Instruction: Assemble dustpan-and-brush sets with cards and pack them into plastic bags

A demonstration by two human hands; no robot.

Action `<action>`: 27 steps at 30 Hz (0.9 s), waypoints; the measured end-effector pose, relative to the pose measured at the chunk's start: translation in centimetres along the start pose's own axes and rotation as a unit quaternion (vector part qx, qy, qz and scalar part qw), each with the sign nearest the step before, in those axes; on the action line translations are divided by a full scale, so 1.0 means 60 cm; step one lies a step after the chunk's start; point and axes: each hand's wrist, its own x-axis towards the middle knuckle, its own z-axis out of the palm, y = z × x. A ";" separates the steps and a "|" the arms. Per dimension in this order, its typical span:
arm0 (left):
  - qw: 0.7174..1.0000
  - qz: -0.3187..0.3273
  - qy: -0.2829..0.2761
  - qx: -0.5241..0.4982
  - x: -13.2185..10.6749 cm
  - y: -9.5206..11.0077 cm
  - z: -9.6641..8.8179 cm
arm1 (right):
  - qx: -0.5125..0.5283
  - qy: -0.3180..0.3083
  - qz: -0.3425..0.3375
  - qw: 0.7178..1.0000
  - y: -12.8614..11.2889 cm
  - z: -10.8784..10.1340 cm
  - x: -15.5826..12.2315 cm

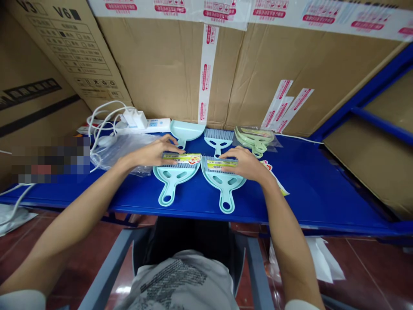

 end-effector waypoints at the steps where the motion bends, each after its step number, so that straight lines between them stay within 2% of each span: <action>1: 1.000 -0.002 -0.005 0.002 -0.001 -0.001 -0.002 | -0.010 -0.014 0.005 1.000 0.002 0.002 0.000; 6: 0.998 -0.007 -0.039 0.039 -0.007 0.000 -0.013 | -0.030 -0.029 0.006 0.999 0.012 0.007 0.002; 8: 0.999 -0.001 -0.035 0.042 -0.007 0.003 -0.015 | -0.024 -0.013 -0.009 1.000 0.011 0.008 0.001; 12: 0.998 0.033 0.041 0.044 0.001 0.010 -0.005 | -0.036 0.122 -0.033 0.991 0.007 0.016 0.005; 14: 0.994 0.030 0.086 0.066 0.005 0.008 0.004 | -0.051 0.150 -0.044 0.986 0.010 0.020 0.017; 17: 0.988 0.010 0.131 0.085 0.011 -0.007 0.019 | -0.096 0.083 -0.052 0.991 0.022 0.019 0.050; 22: 0.986 0.007 0.163 0.036 0.024 -0.027 0.039 | -0.132 -0.057 -0.099 0.985 0.053 0.001 0.108; 24: 0.987 0.014 0.156 0.036 0.030 -0.027 0.043 | -0.134 -0.063 -0.100 0.984 0.066 0.003 0.118; 27: 0.990 0.018 0.138 0.036 0.037 -0.024 0.043 | -0.130 -0.041 -0.078 0.988 0.083 0.018 0.127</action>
